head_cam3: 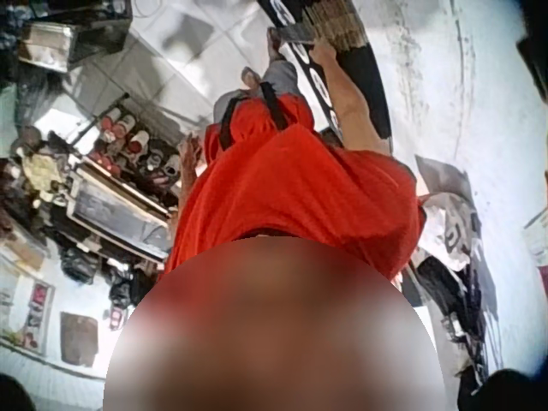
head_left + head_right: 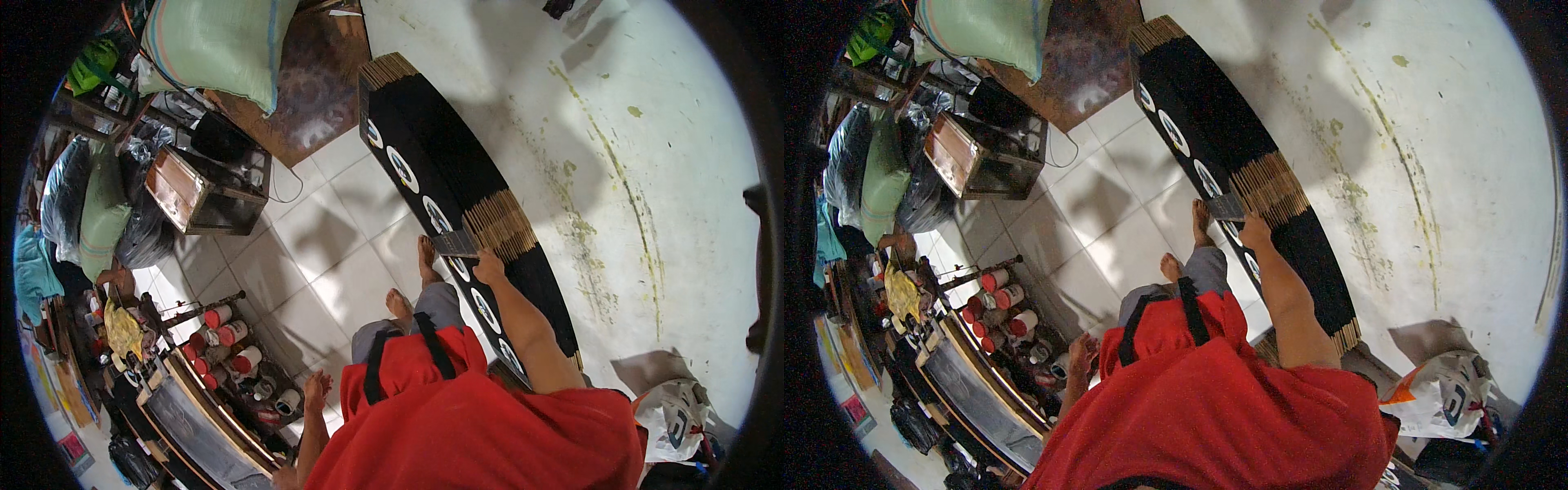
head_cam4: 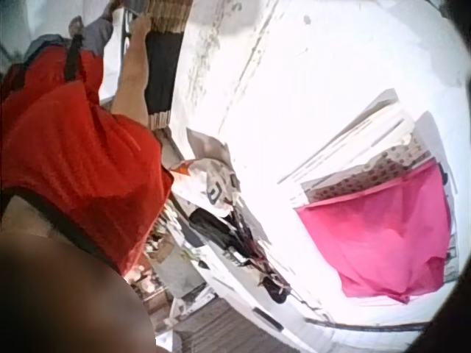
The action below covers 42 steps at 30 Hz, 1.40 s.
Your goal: The person repeatedly lifts a screen-printing frame to reveal printed fabric, then carries the fabric to a nearby stack and places it on top. This cycle repeats throughout the clip.
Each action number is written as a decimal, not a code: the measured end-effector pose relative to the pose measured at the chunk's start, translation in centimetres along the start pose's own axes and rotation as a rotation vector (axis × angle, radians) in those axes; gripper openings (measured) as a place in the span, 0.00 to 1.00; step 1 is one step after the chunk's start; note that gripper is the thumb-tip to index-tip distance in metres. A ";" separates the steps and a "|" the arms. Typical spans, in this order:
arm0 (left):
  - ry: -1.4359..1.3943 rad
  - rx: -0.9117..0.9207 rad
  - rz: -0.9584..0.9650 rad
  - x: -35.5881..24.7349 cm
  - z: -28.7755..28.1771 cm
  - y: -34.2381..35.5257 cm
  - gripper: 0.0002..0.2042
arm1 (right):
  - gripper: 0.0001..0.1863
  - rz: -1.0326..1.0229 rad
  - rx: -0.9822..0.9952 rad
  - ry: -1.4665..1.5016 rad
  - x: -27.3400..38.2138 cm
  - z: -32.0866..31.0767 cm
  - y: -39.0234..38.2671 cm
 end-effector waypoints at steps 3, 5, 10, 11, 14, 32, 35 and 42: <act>0.033 -0.023 0.065 -1.9 1.3 0.2 0.18 | 0.35 0.015 0.012 0.008 -0.1 0.1 0.0; 0.058 -0.017 0.119 -3.7 2.7 0.1 0.19 | 0.36 0.024 0.018 0.012 0.0 -0.1 -0.2; 0.069 0.023 0.220 -8.2 5.2 -0.7 0.21 | 0.35 0.022 -0.024 0.004 0.6 -0.5 -0.9; 0.078 0.009 0.239 -8.9 5.3 -0.8 0.20 | 0.35 0.020 -0.023 -0.014 0.8 -0.5 -0.9; 0.029 -0.015 0.255 -8.6 4.8 -1.3 0.19 | 0.36 0.001 -0.025 -0.034 1.4 -0.3 -1.2; 0.078 0.005 0.042 -0.2 1.9 -0.5 0.19 | 0.36 0.023 -0.086 0.159 0.8 5.3 -7.0; 0.103 0.064 0.117 -3.8 5.9 -0.8 0.20 | 0.35 0.026 -0.107 0.197 0.6 9.7 -8.7; -0.050 0.109 0.232 -7.1 10.4 -1.9 0.20 | 0.27 0.015 0.143 0.184 0.1 15.2 -6.7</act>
Point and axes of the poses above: each hand's wrist, its own y-axis towards the middle knuckle, its own z-axis out of the palm, x = y × z, the point moved 5 cm from there along y, towards the middle knuckle, and after that the axes turned 15 degrees about -y, right-handed, at the moved point
